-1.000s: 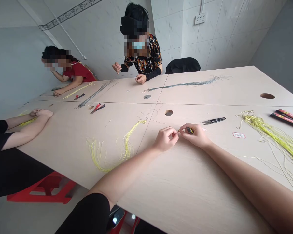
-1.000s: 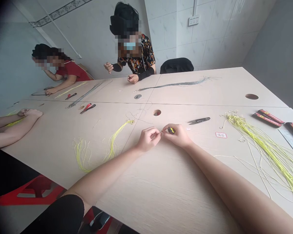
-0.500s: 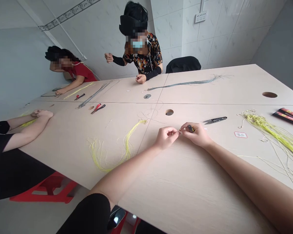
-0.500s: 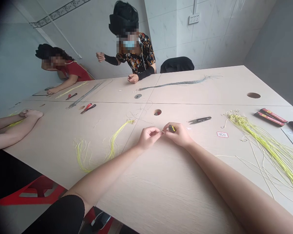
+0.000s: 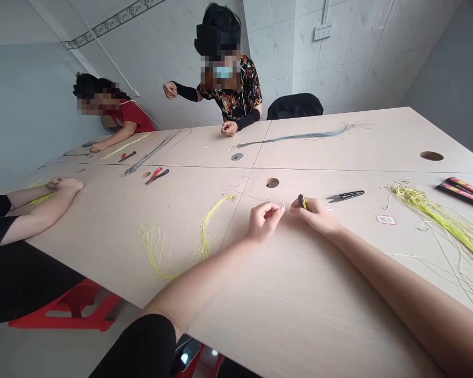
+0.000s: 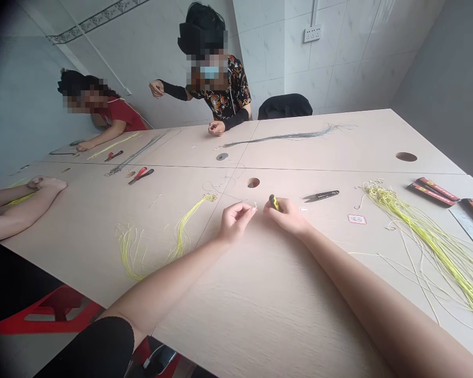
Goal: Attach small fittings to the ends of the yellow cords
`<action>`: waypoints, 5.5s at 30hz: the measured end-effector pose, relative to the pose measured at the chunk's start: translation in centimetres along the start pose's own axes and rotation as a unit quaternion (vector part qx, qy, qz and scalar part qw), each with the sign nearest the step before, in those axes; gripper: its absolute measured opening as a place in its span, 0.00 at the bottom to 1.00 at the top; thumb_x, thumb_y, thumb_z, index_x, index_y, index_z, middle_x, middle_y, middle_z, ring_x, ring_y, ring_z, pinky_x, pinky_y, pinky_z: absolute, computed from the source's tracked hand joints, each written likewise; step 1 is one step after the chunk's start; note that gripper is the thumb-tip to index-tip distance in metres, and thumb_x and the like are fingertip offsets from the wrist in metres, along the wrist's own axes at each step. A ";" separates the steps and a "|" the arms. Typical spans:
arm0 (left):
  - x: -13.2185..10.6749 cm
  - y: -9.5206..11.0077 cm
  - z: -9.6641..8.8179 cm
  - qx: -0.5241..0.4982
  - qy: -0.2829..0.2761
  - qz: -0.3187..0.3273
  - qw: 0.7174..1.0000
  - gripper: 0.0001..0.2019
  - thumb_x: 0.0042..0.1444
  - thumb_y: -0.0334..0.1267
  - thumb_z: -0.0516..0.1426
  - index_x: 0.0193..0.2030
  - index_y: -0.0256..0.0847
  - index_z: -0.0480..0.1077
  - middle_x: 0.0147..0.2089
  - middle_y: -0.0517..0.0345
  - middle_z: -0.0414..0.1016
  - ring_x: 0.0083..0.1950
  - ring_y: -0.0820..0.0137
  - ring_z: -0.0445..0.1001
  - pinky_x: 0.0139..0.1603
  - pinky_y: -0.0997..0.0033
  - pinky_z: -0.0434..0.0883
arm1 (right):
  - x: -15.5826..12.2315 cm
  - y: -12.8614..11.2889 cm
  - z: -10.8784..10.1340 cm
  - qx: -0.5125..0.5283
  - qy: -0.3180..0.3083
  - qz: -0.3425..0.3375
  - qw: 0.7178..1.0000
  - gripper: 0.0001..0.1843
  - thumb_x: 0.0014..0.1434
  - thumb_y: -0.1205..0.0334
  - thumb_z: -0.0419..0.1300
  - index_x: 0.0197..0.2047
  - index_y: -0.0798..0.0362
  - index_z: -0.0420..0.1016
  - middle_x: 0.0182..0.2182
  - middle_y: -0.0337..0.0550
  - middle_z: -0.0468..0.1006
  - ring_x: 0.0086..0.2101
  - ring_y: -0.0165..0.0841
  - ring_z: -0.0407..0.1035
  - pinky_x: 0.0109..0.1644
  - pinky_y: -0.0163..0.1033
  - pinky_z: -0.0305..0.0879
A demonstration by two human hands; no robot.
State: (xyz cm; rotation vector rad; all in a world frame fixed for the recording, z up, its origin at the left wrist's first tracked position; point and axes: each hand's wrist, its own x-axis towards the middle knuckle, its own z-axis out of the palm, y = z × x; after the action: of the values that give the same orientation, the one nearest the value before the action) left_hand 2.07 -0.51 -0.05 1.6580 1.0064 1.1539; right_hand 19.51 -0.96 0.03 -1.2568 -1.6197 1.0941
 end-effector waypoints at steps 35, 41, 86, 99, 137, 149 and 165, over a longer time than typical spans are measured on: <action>-0.9 0.3 0.2 0.052 -0.008 0.145 0.988 0.18 0.58 0.47 0.55 0.23 0.39 0.63 0.21 0.63 0.59 0.22 0.77 0.55 0.24 0.73 0.55 | -0.1 0.6 1.2 0.149 -0.133 -0.053 0.978 0.14 0.48 0.60 0.45 0.15 0.48 0.45 0.13 0.35 0.47 0.18 0.27 0.42 0.22 0.38 0.42; -0.9 0.1 0.3 0.050 -0.009 0.177 0.983 0.15 0.58 0.42 0.55 0.23 0.38 0.63 0.20 0.64 0.59 0.22 0.79 0.55 0.22 0.77 0.55 | 0.0 0.7 1.4 0.156 -0.112 -0.034 0.981 0.14 0.49 0.59 0.45 0.16 0.48 0.44 0.14 0.34 0.45 0.19 0.27 0.41 0.22 0.38 0.42; -0.8 -0.3 0.4 0.030 -0.016 0.162 0.986 0.15 0.59 0.39 0.55 0.23 0.37 0.62 0.21 0.65 0.58 0.23 0.79 0.56 0.24 0.76 0.55 | -0.3 0.1 1.6 0.091 -0.099 -0.017 0.991 0.14 0.53 0.61 0.43 0.20 0.50 0.42 0.18 0.35 0.45 0.22 0.29 0.41 0.25 0.38 0.42; -0.8 -0.1 0.4 0.038 -0.021 0.151 0.988 0.17 0.59 0.43 0.55 0.23 0.38 0.62 0.21 0.64 0.58 0.23 0.78 0.55 0.24 0.75 0.55 | -0.3 -0.3 1.6 0.091 -0.101 -0.013 0.991 0.15 0.52 0.61 0.44 0.20 0.50 0.41 0.17 0.36 0.44 0.22 0.29 0.41 0.24 0.38 0.42; -0.8 0.0 0.3 0.039 -0.023 0.150 0.988 0.17 0.59 0.45 0.55 0.23 0.38 0.63 0.21 0.64 0.59 0.23 0.78 0.56 0.24 0.75 0.56 | -0.5 -0.4 1.8 0.088 -0.078 -0.026 0.993 0.15 0.53 0.58 0.45 0.20 0.50 0.43 0.17 0.35 0.45 0.22 0.28 0.42 0.24 0.37 0.42; -0.8 0.0 0.3 0.039 -0.022 0.160 0.986 0.17 0.60 0.43 0.55 0.23 0.38 0.62 0.21 0.64 0.58 0.23 0.78 0.55 0.23 0.75 0.55 | -0.5 -0.1 1.8 0.099 -0.068 -0.027 0.992 0.15 0.53 0.59 0.45 0.19 0.50 0.44 0.17 0.35 0.46 0.22 0.29 0.42 0.25 0.37 0.42; -0.8 -0.1 0.3 0.040 -0.022 0.165 0.985 0.15 0.59 0.40 0.55 0.23 0.38 0.62 0.21 0.65 0.58 0.23 0.79 0.55 0.24 0.76 0.55 | -0.6 0.2 1.8 0.083 -0.074 -0.054 0.992 0.14 0.55 0.62 0.43 0.20 0.50 0.44 0.17 0.35 0.46 0.22 0.29 0.42 0.26 0.39 0.43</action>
State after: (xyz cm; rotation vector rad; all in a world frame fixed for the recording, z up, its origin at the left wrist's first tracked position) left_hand 2.10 -1.29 -0.46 1.9571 0.7771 1.2965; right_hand 18.00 -1.85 -0.74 -0.9893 -1.6466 1.2511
